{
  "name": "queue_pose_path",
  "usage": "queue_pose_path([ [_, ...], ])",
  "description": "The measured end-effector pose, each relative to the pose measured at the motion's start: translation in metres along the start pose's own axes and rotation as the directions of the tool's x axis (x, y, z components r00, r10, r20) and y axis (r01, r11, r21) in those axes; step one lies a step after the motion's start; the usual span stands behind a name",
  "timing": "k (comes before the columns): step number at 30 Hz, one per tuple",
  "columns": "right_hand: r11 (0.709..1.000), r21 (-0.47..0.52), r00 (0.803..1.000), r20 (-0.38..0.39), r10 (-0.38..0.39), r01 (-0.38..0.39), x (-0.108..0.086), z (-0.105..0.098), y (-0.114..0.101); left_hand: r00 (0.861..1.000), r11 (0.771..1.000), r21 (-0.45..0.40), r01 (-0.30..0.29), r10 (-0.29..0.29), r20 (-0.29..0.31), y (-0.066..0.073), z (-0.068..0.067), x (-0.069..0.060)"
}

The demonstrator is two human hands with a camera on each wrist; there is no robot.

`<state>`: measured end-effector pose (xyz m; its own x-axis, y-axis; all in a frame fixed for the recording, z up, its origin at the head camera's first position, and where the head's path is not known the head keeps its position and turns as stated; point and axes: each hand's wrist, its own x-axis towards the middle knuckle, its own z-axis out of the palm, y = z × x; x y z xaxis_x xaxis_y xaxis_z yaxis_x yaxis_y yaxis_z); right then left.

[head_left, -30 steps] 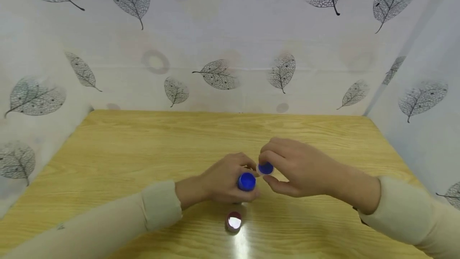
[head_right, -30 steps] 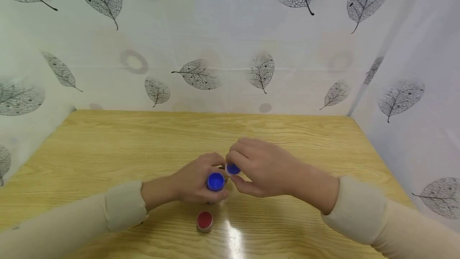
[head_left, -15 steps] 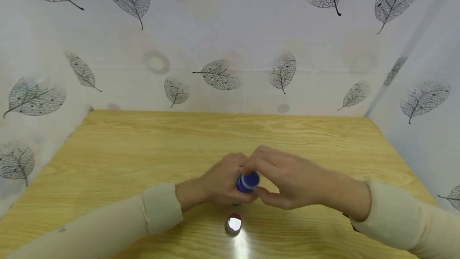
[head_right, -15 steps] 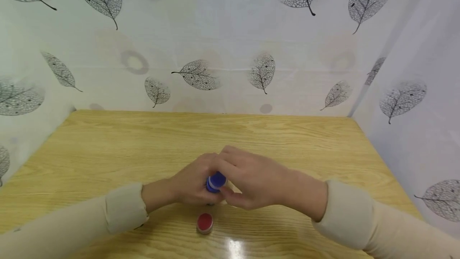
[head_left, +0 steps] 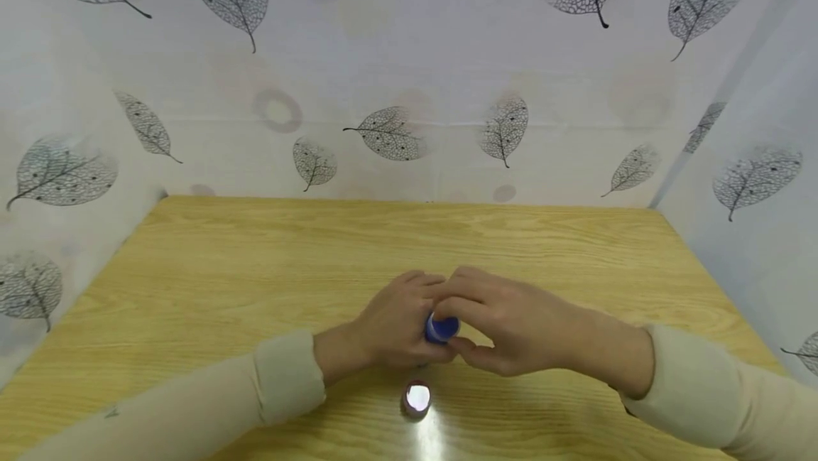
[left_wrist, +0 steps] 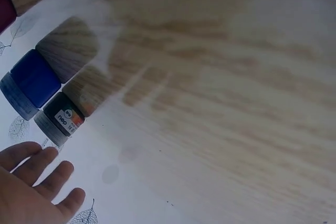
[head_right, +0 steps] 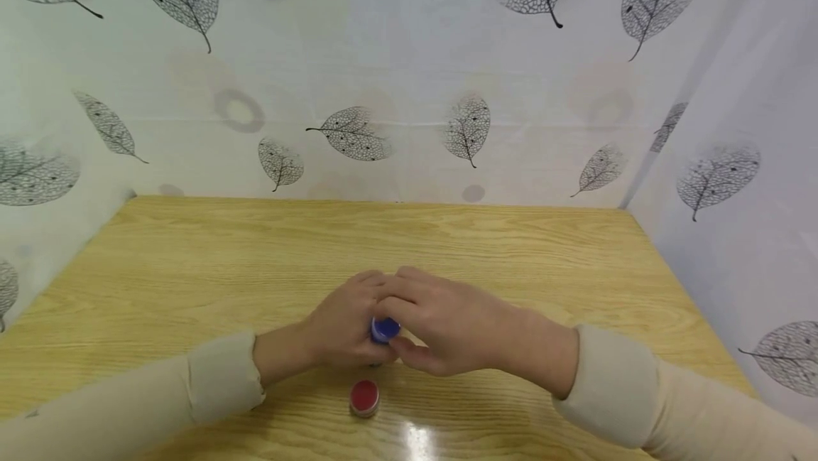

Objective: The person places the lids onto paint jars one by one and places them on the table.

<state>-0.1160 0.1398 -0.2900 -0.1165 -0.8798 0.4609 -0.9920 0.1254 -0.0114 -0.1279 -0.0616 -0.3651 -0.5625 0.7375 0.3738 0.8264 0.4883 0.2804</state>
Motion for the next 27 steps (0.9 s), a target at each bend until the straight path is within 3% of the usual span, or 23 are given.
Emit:
queue_pose_path([
  [7, 1.0, -0.002, 1.0, 0.005, 0.001, -0.001, -0.0006, 0.0011, 0.0006, 0.991, 0.992, 0.057, 0.114, -0.118, 0.06, 0.0043, -0.0014, -0.0034],
  [17, 1.0, 0.008, 1.0, 0.025, 0.008, -0.008, -0.0034, 0.0014, 0.0009, 0.988, 0.988, 0.049, 0.145, -0.147, 0.052, 0.0081, -0.0004, -0.0043],
  [22, 0.999, -0.038, 0.998, 0.053, 0.016, -0.014, -0.0045, 0.0022, -0.0006, 0.991, 0.989, 0.076, 0.13, -0.133, 0.033, 0.0096, 0.001, -0.0056],
  [27, 0.997, -0.08, 0.999, 0.032, 0.022, -0.019, -0.0039, 0.0027, -0.0015, 0.988, 0.987, 0.061, 0.148, -0.15, 0.03, 0.0109, 0.0023, -0.0054],
])
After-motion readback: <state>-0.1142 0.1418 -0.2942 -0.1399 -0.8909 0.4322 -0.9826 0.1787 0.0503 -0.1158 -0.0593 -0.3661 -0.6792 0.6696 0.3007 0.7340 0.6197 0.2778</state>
